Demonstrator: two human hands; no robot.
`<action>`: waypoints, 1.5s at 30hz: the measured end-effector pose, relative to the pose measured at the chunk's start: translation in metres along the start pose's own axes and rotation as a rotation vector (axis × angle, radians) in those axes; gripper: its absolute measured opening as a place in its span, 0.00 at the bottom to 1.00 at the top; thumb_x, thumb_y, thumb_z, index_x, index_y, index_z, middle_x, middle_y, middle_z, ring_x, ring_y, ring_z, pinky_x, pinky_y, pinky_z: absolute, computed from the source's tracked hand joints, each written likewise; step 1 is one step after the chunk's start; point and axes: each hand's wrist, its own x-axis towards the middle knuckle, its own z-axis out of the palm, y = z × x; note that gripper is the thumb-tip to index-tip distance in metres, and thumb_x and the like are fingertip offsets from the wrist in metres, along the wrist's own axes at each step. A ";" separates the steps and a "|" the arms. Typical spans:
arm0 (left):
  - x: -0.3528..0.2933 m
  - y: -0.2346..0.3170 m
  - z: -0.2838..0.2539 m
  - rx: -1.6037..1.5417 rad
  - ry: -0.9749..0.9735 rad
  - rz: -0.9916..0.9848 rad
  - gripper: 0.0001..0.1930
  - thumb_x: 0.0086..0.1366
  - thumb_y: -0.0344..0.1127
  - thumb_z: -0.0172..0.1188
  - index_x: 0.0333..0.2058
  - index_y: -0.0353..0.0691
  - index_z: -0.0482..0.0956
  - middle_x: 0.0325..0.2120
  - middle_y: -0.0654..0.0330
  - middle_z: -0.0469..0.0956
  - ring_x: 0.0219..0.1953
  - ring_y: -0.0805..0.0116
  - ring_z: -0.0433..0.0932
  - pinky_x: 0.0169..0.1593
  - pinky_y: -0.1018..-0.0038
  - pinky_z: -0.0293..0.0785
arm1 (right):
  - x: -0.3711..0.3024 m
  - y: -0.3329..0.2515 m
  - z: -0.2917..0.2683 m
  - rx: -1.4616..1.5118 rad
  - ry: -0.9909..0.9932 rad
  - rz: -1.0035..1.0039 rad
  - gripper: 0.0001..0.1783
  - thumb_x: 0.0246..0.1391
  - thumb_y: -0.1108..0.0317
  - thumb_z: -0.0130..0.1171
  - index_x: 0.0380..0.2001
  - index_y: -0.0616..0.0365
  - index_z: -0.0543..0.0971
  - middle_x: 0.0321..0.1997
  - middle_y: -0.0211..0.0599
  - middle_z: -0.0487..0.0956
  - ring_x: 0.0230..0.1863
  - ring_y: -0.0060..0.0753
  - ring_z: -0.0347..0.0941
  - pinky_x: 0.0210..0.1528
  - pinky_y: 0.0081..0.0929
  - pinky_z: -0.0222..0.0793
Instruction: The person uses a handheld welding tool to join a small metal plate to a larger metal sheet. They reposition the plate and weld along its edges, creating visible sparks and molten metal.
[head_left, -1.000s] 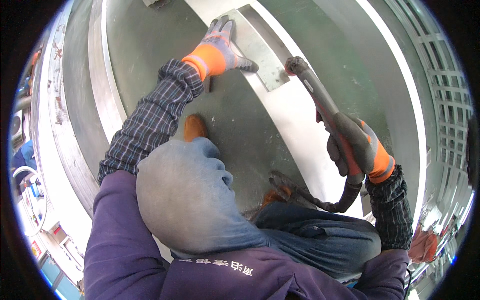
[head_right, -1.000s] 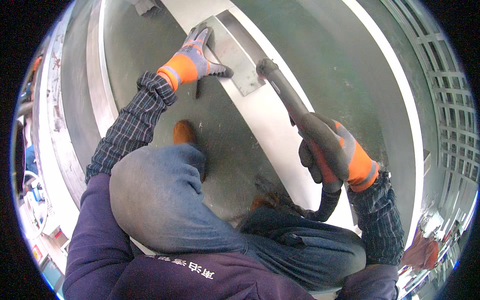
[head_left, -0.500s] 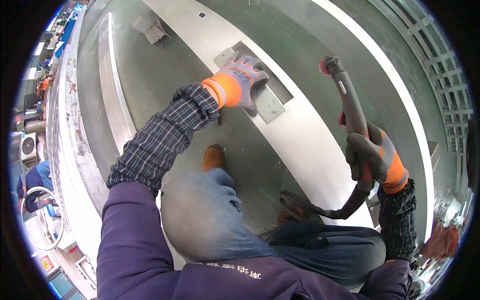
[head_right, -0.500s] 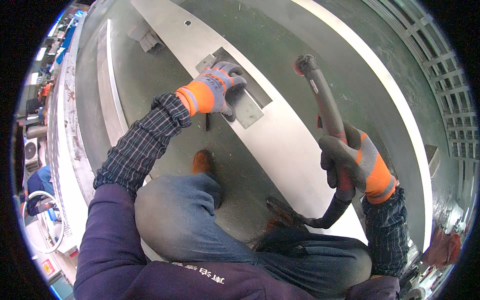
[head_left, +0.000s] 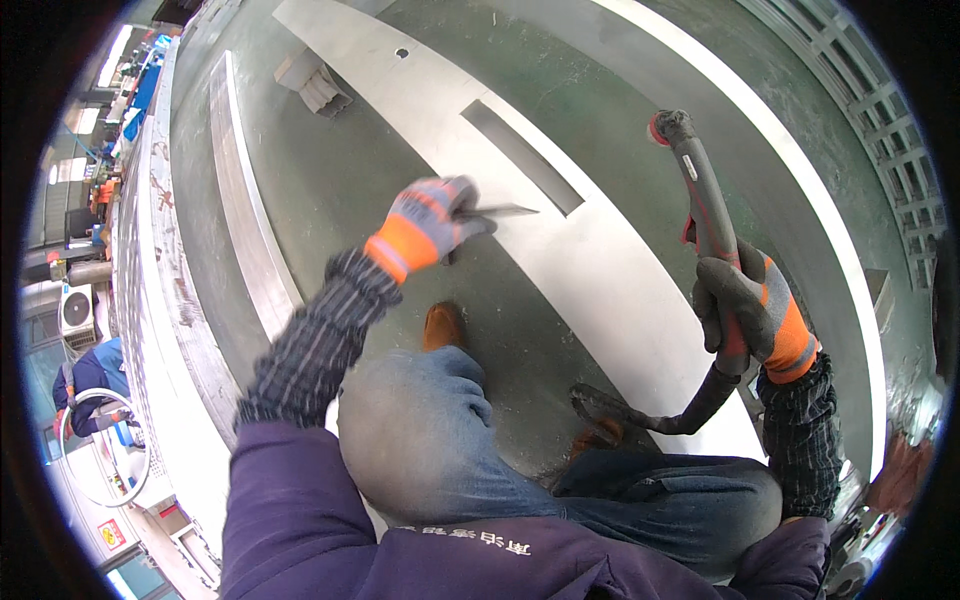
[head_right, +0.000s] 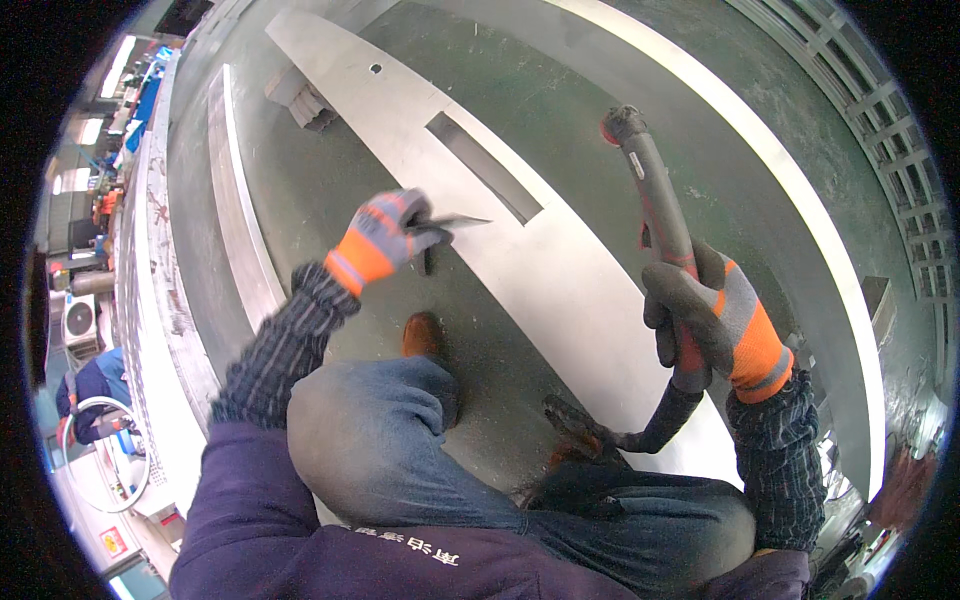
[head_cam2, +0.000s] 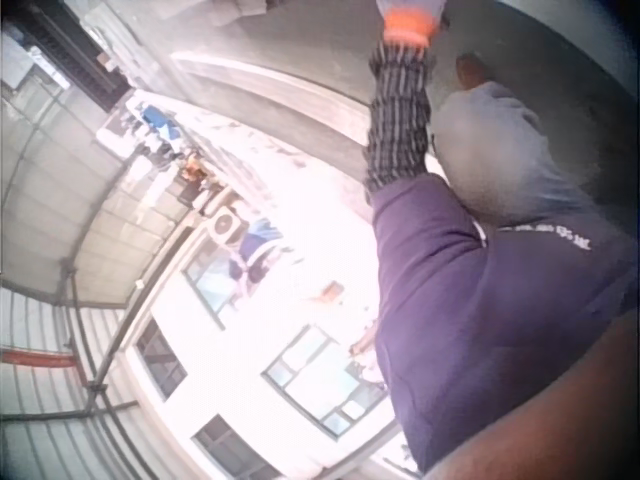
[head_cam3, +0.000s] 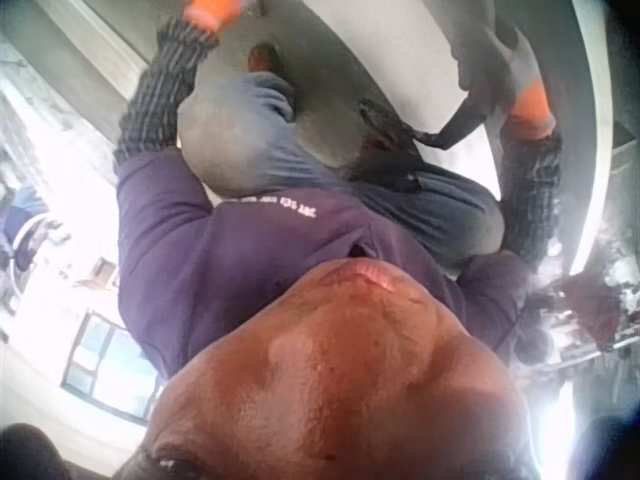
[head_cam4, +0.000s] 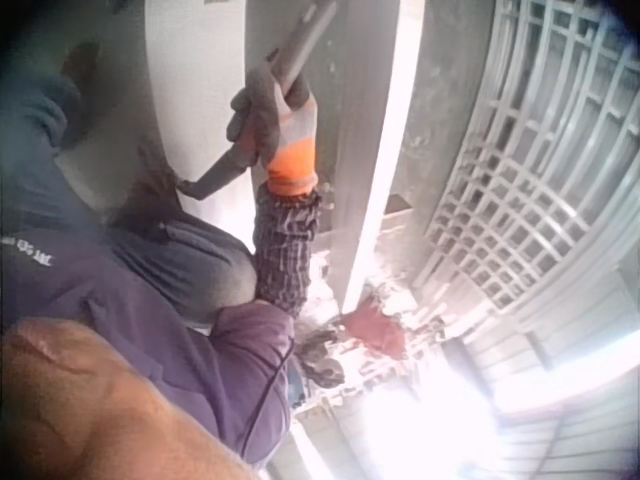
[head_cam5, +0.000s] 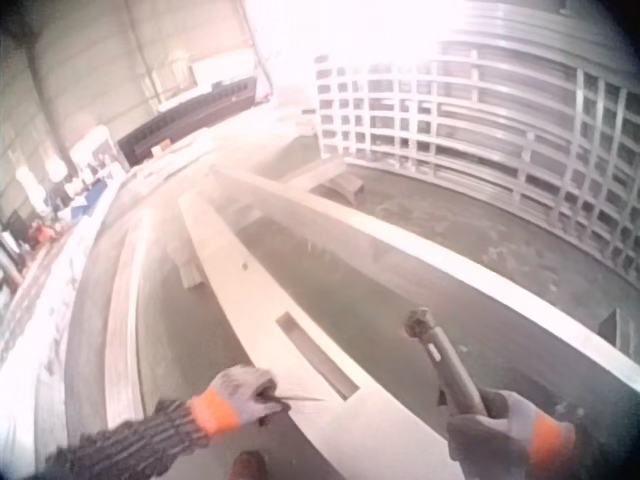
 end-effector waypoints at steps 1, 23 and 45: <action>-0.018 -0.007 0.015 -0.288 0.147 0.010 0.24 0.60 0.45 0.72 0.48 0.34 0.78 0.38 0.52 0.85 0.43 0.56 0.84 0.50 0.66 0.79 | 0.000 0.003 -0.003 0.001 0.011 0.006 0.29 0.58 0.53 0.65 0.50 0.68 0.72 0.25 0.35 0.78 0.16 0.25 0.75 0.18 0.25 0.76; -0.059 0.056 -0.028 -1.580 -0.513 0.057 0.37 0.69 0.56 0.63 0.66 0.35 0.66 0.59 0.49 0.75 0.61 0.58 0.76 0.62 0.61 0.75 | 0.043 -0.020 0.098 -0.369 -0.117 -0.346 0.39 0.65 0.52 0.61 0.70 0.61 0.60 0.36 0.40 0.81 0.36 0.31 0.80 0.41 0.30 0.76; -0.135 -0.021 0.006 -2.182 0.269 -0.534 0.15 0.62 0.22 0.58 0.48 0.40 0.72 0.45 0.51 0.76 0.49 0.51 0.80 0.59 0.51 0.77 | 0.061 0.069 0.007 -0.345 -0.218 0.264 0.42 0.49 0.39 0.74 0.52 0.68 0.81 0.45 0.48 0.86 0.47 0.39 0.82 0.51 0.35 0.76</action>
